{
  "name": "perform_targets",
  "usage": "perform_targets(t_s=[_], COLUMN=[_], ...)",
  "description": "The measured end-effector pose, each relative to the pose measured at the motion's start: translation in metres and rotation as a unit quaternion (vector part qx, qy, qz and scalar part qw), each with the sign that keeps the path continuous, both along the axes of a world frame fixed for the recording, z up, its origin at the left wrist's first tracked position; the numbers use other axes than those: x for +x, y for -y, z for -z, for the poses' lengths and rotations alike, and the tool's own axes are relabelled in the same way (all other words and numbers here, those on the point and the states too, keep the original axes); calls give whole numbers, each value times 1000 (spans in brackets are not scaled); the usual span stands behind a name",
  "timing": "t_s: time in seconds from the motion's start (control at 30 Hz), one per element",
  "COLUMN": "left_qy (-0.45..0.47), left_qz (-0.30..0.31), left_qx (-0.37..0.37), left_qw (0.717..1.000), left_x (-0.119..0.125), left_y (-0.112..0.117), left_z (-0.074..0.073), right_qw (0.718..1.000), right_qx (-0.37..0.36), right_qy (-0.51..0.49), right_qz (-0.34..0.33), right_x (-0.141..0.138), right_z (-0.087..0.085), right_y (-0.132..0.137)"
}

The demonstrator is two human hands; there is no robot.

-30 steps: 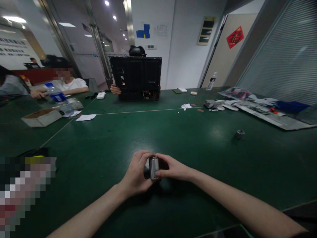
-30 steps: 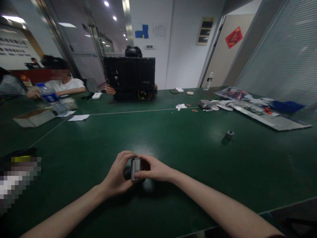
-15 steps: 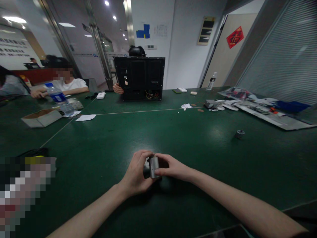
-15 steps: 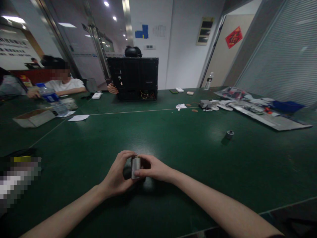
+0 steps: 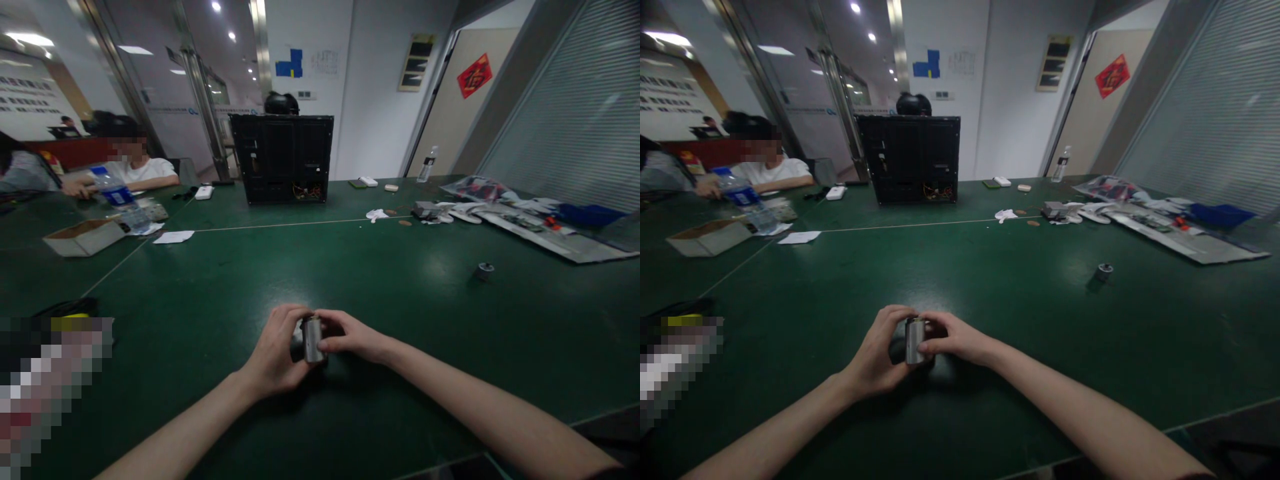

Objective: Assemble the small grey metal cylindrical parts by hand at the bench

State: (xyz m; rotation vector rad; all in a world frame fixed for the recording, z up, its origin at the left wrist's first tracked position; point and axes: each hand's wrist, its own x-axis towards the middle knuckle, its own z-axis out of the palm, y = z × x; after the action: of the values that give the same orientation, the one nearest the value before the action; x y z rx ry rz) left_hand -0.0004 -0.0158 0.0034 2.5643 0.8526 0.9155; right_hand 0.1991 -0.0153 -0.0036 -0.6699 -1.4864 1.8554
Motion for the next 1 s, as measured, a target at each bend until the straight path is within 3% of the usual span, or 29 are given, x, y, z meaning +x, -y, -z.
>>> perform_targets(t_s=[0.23, 0.57, 1.0], left_qy=[-4, -3, 4], left_qz=[-1, -10, -29], left_qx=[-27, -55, -19], left_qw=[1000, 998, 999], left_x=[0, 0, 1], left_y=[-1, -1, -1], left_z=[-4, -4, 1], right_qw=[999, 998, 1000], right_qx=[22, 33, 3], right_qy=[36, 33, 18], right_qz=[19, 33, 13], right_x=[-4, -6, -1], right_z=[-4, 5, 2], right_y=[3, 1, 0])
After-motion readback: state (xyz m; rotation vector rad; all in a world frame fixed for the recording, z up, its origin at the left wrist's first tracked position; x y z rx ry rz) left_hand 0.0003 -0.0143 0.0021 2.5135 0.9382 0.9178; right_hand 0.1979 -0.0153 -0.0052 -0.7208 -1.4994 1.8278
